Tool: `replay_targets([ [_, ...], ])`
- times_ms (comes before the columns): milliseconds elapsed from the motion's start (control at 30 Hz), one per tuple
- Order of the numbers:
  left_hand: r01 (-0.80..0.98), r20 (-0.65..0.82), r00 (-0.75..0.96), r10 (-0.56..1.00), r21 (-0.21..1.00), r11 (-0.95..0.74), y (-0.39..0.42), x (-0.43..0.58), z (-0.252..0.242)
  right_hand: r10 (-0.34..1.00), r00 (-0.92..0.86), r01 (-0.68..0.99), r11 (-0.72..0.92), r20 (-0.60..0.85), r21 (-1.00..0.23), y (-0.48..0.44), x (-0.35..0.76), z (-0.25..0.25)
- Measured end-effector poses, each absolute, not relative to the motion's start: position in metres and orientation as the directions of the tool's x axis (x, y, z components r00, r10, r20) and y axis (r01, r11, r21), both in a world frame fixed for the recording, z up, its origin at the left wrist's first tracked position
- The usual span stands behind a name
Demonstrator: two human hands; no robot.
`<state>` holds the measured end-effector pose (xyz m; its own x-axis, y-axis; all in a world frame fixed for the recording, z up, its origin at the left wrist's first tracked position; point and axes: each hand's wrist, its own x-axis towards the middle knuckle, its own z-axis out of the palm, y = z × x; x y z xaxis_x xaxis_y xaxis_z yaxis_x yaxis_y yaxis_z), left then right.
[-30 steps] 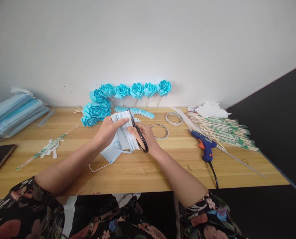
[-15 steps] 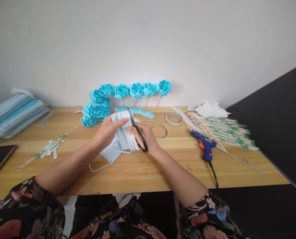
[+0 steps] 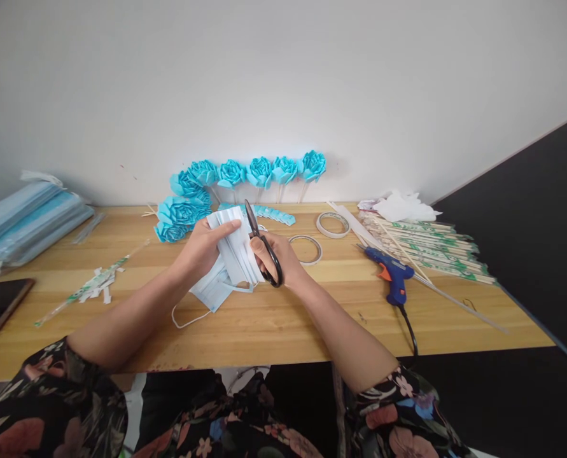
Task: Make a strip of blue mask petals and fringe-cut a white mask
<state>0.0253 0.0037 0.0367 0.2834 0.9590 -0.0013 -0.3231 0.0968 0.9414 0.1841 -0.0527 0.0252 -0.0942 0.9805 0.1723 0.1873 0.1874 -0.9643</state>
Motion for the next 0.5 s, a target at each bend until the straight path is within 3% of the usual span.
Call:
replay_targets([
  [133, -0.395, 0.024, 0.298, 0.954, 0.913, 0.101, 0.005, 0.023, 0.039, 0.954, -0.192, 0.135, 0.259, 0.231, -0.956, -0.055, 0.183, 0.028],
  [333, -0.461, -0.005, 0.466, 0.885, 0.852, 0.247, 0.006, 0.020, 0.046, 0.954, -0.249, -0.061, 0.154, 0.164, -0.986, -0.048, 0.189, 0.015],
  [500, -0.438, 0.023, 0.475, 0.879, 0.873, 0.214, 0.006, 0.021, 0.043, 0.952, -0.230, -0.051, 0.198, 0.204, -0.979, -0.040, 0.191, 0.015],
])
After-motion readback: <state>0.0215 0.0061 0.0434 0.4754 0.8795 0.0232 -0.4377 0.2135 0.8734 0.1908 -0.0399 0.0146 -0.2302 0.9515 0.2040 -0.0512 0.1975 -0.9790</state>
